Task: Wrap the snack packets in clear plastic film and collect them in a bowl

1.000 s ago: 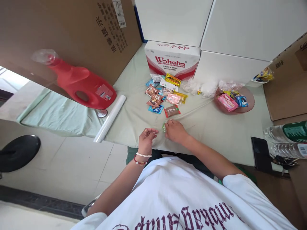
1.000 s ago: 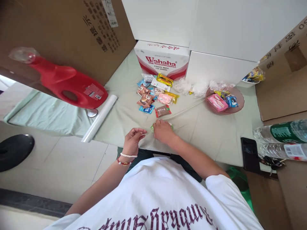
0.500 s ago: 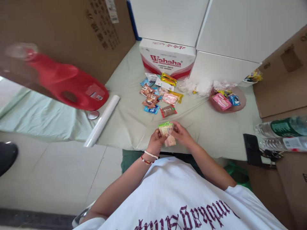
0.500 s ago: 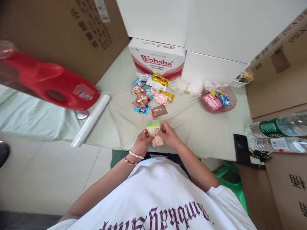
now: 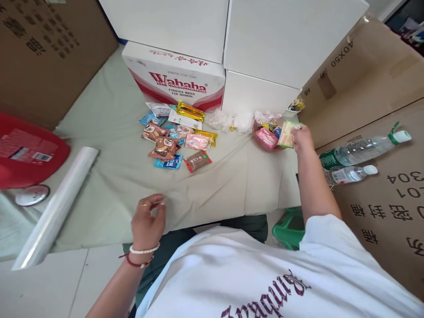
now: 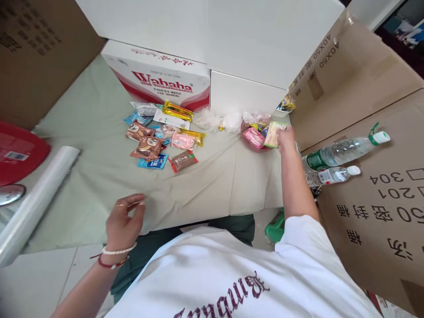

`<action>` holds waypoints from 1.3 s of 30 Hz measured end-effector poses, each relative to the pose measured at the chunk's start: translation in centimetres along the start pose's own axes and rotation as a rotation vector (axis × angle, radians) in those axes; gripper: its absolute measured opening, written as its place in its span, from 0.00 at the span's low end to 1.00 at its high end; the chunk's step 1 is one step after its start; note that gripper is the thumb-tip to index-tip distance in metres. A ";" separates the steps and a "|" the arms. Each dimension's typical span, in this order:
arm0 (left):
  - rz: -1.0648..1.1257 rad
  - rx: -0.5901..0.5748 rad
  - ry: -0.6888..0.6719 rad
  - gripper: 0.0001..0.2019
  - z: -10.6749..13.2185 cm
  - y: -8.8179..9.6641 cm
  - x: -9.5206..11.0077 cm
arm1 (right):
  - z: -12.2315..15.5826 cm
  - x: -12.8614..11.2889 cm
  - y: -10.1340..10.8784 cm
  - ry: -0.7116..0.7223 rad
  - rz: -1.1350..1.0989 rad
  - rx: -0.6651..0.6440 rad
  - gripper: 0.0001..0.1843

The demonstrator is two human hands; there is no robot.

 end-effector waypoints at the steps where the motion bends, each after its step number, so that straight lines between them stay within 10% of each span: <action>1: -0.048 0.055 -0.038 0.13 -0.4 0.9 -0.5 | -1.8 0.7 -0.1 -0.047 0.046 -0.024 0.09; 7: -0.228 0.244 -0.218 0.09 -1.1 1.2 -2.1 | -4.0 0.9 -3.9 -0.158 0.321 -0.114 0.08; 20: -0.287 0.238 -0.372 0.06 -0.2 0.0 -1.9 | -5.4 -7.1 -8.8 0.286 0.404 -0.267 0.11; 24: -0.066 0.204 -0.190 0.06 1.5 0.4 -2.0 | 3.5 -10.6 -10.8 0.266 0.014 -0.193 0.16; 26: 0.075 0.157 -0.060 0.06 2.9 0.0 -1.6 | 11.3 -11.3 -13.3 0.081 -0.355 -0.370 0.19; 31: 0.551 -0.273 0.268 0.22 4.5 -4.7 1.5 | 27.4 -11.4 -16.6 -0.303 -0.613 -0.647 0.24; 35: 0.580 -0.480 0.320 0.41 4.1 -8.2 4.6 | 29.2 -12.0 -16.6 -0.138 -0.547 -0.698 0.22; 39: 0.634 -0.505 0.359 0.20 3.1 -9.9 5.3 | 27.6 -11.9 -15.4 -0.024 -0.507 -0.764 0.31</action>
Point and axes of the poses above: each hand's wrist, its own z-axis away from the middle knuckle, its own y-axis out of the back of the hand, x = y × z, the point moved 5 cm from there along -z, towards the middle knuckle, and after that the axes turned 14 degrees about y, right-handed, at the moved point
